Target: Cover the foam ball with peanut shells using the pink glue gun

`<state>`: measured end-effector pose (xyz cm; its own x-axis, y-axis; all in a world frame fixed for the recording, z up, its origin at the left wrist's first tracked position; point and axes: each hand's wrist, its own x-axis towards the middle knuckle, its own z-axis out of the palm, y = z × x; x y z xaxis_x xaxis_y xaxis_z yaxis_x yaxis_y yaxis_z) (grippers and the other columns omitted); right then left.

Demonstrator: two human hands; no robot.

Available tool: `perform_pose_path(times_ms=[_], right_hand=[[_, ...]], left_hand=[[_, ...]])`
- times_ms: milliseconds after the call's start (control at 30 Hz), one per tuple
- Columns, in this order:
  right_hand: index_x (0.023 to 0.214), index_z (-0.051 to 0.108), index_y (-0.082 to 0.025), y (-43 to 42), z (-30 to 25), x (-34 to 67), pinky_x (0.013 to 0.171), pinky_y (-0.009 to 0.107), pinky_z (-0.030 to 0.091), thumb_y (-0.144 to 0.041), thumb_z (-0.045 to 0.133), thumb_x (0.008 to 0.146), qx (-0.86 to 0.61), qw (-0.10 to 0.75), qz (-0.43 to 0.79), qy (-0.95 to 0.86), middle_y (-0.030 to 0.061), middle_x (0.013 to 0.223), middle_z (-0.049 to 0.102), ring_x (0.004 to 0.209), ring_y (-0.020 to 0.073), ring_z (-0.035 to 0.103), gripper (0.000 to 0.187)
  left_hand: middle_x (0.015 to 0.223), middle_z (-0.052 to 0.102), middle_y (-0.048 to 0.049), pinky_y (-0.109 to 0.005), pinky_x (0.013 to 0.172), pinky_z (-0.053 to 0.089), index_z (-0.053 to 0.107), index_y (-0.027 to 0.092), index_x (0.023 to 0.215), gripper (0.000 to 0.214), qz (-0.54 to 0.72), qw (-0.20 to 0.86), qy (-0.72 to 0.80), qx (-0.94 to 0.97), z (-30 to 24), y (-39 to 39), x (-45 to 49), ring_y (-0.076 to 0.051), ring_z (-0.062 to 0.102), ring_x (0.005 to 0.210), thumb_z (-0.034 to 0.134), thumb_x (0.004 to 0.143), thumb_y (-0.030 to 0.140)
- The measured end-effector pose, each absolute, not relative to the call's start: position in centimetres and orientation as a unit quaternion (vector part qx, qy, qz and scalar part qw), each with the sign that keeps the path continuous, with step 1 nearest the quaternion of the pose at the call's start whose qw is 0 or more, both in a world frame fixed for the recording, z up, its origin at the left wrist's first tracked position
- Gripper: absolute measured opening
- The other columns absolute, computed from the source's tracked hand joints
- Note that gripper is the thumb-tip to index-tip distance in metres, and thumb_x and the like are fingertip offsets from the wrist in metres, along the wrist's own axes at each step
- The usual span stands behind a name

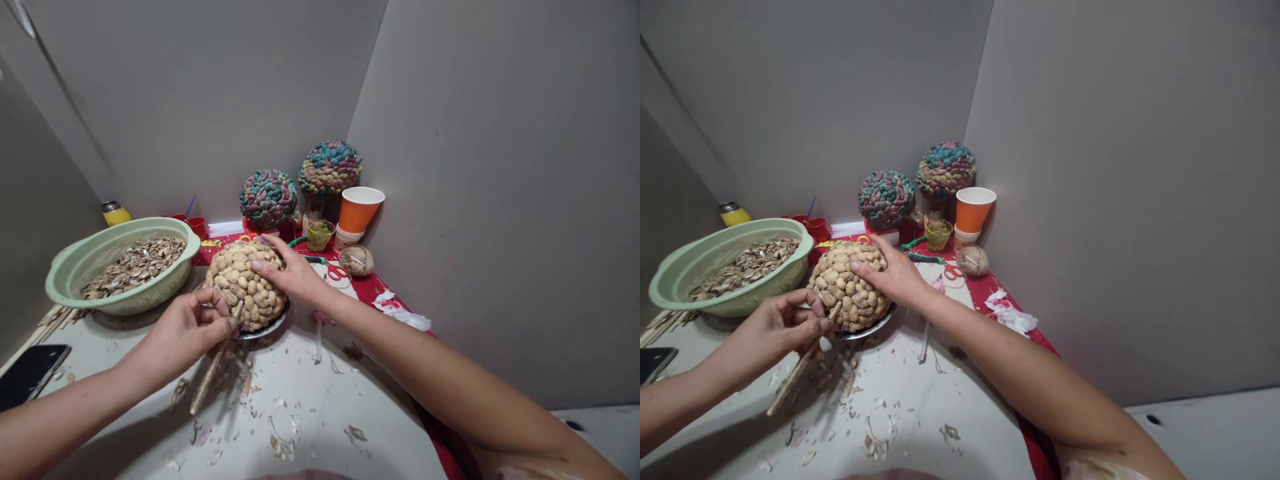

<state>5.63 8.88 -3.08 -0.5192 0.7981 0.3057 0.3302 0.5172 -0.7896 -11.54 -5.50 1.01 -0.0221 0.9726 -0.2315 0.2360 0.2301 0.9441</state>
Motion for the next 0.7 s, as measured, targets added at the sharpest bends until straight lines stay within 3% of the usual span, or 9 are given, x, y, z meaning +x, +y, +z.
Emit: perform_pose_path(times_ms=[333, 433, 533, 600, 700], right_hand=[[0.145, 0.043, -0.018, 8.7, -2.9, 5.8, 0.109, 0.048, 0.039, -0.056, 0.054, 0.090, -0.330, 0.350, 0.335, -0.810, 0.0142, 0.141, 0.056, 0.128, 0.0297, 0.053, 0.068], [0.144, 0.044, -0.017, 8.7, -2.6, 6.4, 0.108, 0.049, 0.040, -0.055, 0.052, 0.091, -0.334, 0.359, 0.320, -0.811, 0.0158, 0.139, 0.057, 0.128, 0.0296, 0.053, 0.065], [0.137, 0.051, -0.021, 8.7, -2.0, 8.6, 0.106, 0.046, 0.042, -0.050, 0.050, 0.094, -0.339, 0.393, 0.287, -0.805, 0.0124, 0.139, 0.057, 0.127, 0.0273, 0.054, 0.051], [0.124, 0.061, -0.022, 8.5, -1.7, 10.9, 0.099, 0.041, 0.046, -0.048, 0.047, 0.096, -0.356, 0.415, 0.255, -0.797, 0.0096, 0.127, 0.065, 0.117, 0.0255, 0.060, 0.041], [0.088, 0.066, -0.019, 8.2, -1.5, 14.8, 0.075, 0.032, 0.049, -0.047, 0.044, 0.096, -0.396, 0.396, 0.214, -0.800, 0.0046, 0.084, 0.070, 0.082, 0.0208, 0.064, 0.037]], left_hand=[[0.057, 0.051, 0.0061, -0.019, 0.049, 0.041, 0.053, 0.018, 0.072, 0.034, 0.390, 0.470, 0.617, 0.496, 0.9, -6.4, -11.4, -0.008, 0.046, 0.050, 0.072, 0.076, 0.047], [0.064, 0.059, 0.0027, -0.021, 0.052, 0.046, 0.058, 0.018, 0.076, 0.037, 0.394, 0.452, 0.627, 0.497, 0.6, -6.7, -12.2, -0.011, 0.054, 0.053, 0.068, 0.079, 0.053], [0.065, 0.064, -0.0004, -0.023, 0.053, 0.048, 0.060, 0.018, 0.075, 0.043, 0.405, 0.416, 0.636, 0.509, 0.1, -7.0, -13.6, -0.013, 0.057, 0.054, 0.061, 0.083, 0.060], [0.058, 0.060, 0.0010, -0.022, 0.050, 0.046, 0.059, 0.019, 0.070, 0.046, 0.422, 0.372, 0.647, 0.515, -0.1, -7.3, -14.9, -0.012, 0.054, 0.051, 0.061, 0.081, 0.063], [0.053, 0.054, 0.0036, -0.019, 0.044, 0.040, 0.061, 0.021, 0.075, 0.044, 0.436, 0.290, 0.687, 0.503, -0.6, -7.9, -17.0, -0.011, 0.046, 0.047, 0.067, 0.075, 0.064]])
